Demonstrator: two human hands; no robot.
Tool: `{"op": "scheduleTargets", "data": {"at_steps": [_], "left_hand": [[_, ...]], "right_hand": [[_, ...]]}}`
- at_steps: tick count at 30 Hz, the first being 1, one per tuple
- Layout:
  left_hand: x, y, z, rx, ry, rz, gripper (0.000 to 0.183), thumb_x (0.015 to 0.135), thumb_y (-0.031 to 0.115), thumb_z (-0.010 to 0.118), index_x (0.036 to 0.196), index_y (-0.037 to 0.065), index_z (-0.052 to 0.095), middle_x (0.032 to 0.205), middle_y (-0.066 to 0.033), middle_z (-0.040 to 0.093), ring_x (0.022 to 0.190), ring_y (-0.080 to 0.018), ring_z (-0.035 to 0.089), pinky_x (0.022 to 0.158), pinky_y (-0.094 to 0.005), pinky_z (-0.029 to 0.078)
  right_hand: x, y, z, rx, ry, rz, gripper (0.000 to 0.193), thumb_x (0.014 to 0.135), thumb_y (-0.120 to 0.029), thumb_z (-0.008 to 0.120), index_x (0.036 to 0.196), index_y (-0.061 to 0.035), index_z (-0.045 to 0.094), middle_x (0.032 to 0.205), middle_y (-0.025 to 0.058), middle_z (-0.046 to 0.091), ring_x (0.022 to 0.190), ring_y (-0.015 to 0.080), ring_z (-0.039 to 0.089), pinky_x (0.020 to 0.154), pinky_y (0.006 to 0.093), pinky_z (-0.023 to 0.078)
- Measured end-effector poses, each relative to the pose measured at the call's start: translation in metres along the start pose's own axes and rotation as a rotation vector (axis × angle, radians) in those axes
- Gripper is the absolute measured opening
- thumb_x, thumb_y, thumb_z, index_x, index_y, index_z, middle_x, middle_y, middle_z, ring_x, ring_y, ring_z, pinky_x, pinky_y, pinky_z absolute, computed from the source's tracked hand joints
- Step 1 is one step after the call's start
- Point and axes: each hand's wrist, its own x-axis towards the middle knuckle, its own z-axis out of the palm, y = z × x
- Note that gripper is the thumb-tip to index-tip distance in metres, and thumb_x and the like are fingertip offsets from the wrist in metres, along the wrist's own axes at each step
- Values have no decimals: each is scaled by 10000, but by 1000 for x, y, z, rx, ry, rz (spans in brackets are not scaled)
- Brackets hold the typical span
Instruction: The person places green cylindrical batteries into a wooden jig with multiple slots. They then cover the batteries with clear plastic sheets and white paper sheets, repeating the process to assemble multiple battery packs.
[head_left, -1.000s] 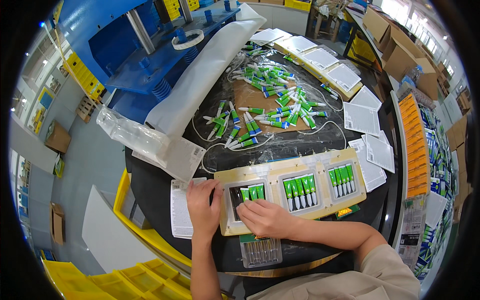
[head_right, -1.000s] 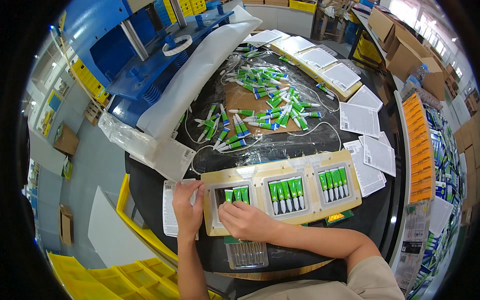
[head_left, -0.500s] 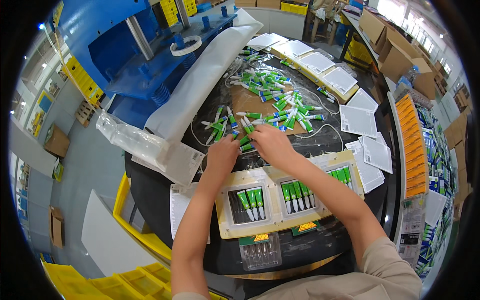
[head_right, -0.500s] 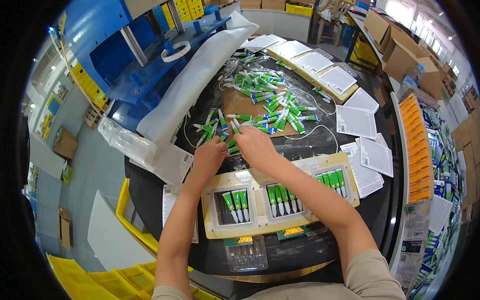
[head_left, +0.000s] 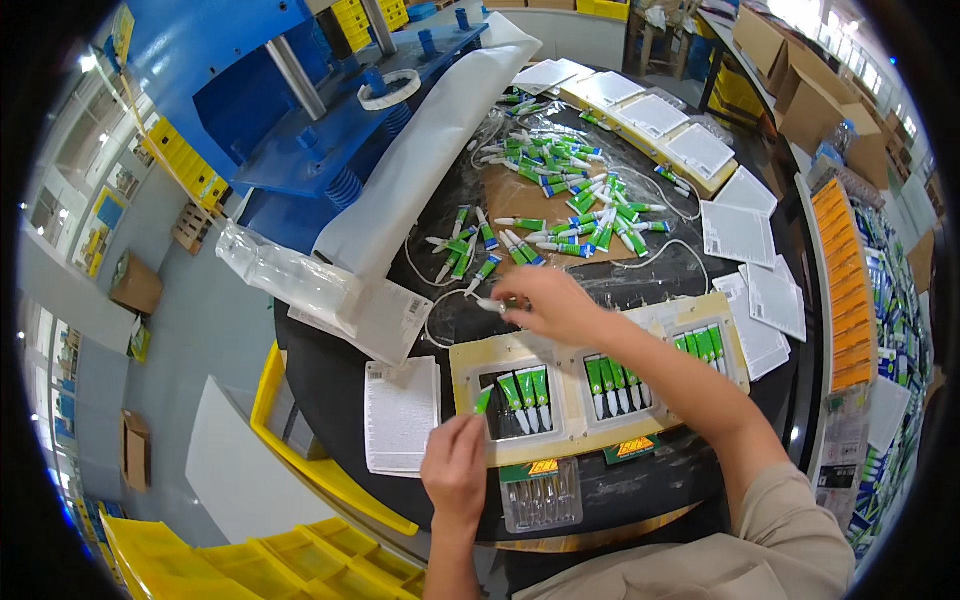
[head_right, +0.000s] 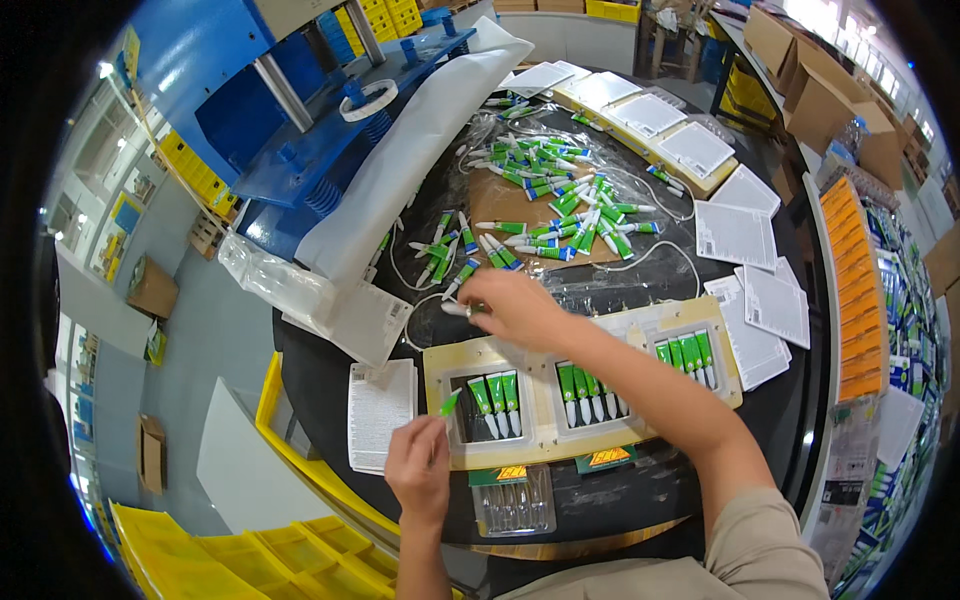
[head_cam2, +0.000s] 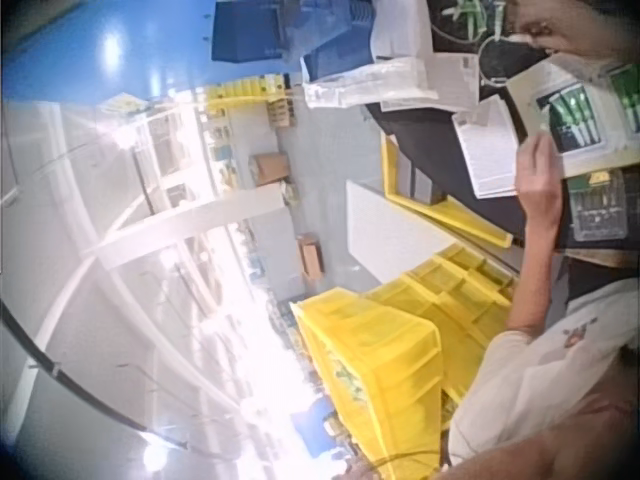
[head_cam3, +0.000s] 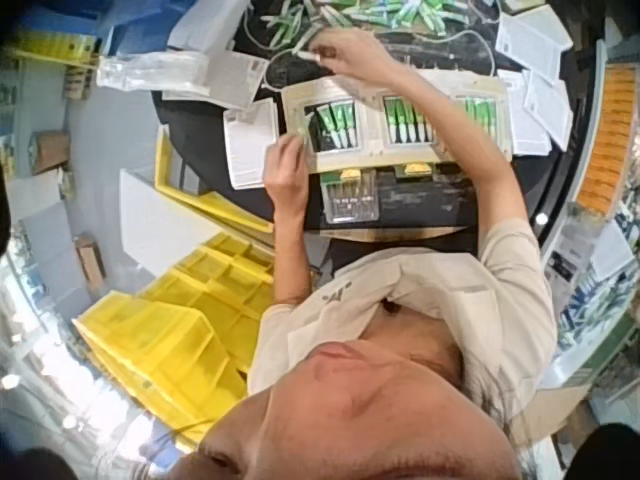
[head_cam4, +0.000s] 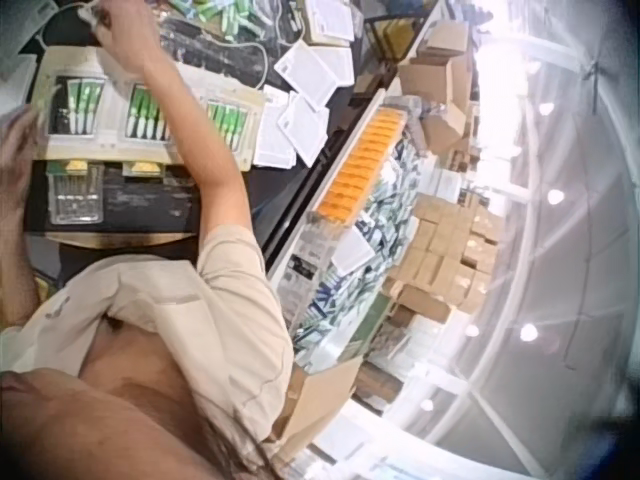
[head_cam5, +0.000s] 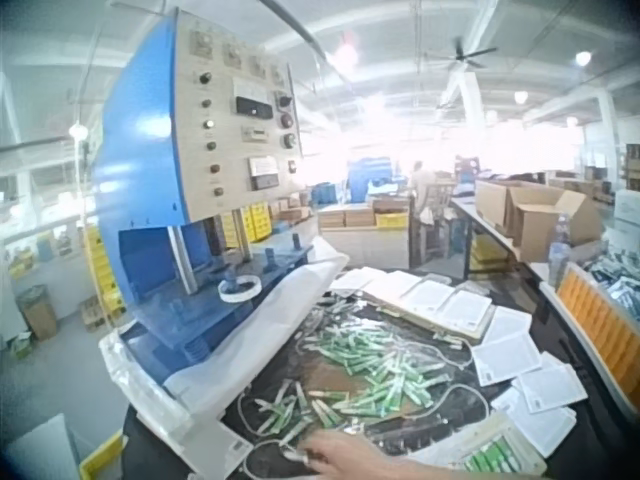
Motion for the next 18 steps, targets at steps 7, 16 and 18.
{"op": "scheduleTargets", "data": {"at_steps": [7, 16, 18], "left_hand": [[-3, -10, 22, 19, -181, 135, 293, 786, 14, 749, 1073, -32, 709, 1070, -145, 670, 924, -320, 663, 789, -410, 555], [-10, -11, 16, 96, -245, 136, 335, 814, 122, 794, 1110, -8, 709, 1167, -119, 688, 1121, -313, 623, 1001, -466, 473], [-13, -11, 17, 97, -227, 133, 324, 823, 96, 766, 1124, -11, 709, 1176, -121, 690, 1140, -311, 621, 1009, -467, 474]], "right_hand": [[-71, -57, -12, -20, -6, -107, 232, 803, -4, 715, 1035, -2, 721, 1019, 100, 645, 934, 257, 677, 753, 346, 578], [-85, -75, 46, -570, -90, -473, 309, 784, -135, 631, 1011, 68, 683, 1028, 136, 621, 974, 245, 625, 842, 332, 542], [-85, -76, 50, -540, -93, -425, 314, 794, -145, 622, 1018, 64, 690, 1040, 146, 631, 983, 253, 629, 854, 342, 534]]}}
